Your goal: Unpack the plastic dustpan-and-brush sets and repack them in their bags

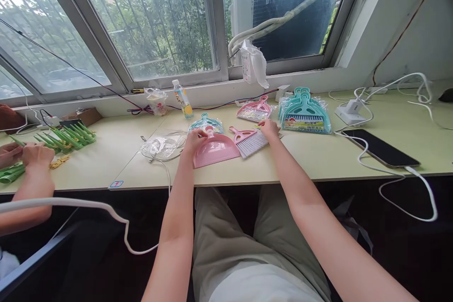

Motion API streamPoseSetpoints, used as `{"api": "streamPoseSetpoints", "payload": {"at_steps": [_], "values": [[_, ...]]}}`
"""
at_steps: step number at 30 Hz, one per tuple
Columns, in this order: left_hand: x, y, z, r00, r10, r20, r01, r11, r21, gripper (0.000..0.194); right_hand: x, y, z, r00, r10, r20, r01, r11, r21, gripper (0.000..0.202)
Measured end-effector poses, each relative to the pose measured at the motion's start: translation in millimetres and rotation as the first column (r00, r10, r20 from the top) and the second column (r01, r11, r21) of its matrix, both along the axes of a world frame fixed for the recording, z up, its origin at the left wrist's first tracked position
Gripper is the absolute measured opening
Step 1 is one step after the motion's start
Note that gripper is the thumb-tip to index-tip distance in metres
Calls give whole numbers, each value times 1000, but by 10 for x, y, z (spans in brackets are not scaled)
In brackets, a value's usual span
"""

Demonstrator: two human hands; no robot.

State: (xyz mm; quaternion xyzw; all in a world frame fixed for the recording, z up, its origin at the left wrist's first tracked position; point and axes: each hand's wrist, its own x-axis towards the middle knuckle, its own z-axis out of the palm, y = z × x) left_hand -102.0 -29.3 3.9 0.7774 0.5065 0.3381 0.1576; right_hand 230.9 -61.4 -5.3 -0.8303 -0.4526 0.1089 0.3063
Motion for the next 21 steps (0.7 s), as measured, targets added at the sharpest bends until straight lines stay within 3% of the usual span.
{"api": "streamPoseSetpoints", "payload": {"at_steps": [5, 9, 13, 17, 21], "values": [[35, -23, 24, 995, -15, 94, 22, 997, -74, 9, -244, -61, 112, 983, 48, 175, -69, 991, 115, 34], [6, 19, 34, 980, 141, 139, -141, 990, -8, 22, -443, -106, 188, 965, 114, 236, -153, 976, 155, 33], [-34, 41, 42, 954, 269, 136, -280, 958, 68, 25, -515, -130, 205, 955, 156, 251, -188, 976, 110, 30], [-29, 11, 46, 957, 267, 109, -276, 958, 76, 24, -509, -137, 203, 958, 185, 219, -195, 980, 25, 24], [-14, -14, 47, 955, 288, 72, -293, 953, 74, 25, -495, -143, 224, 969, 181, 169, -185, 983, 5, 31]]}}
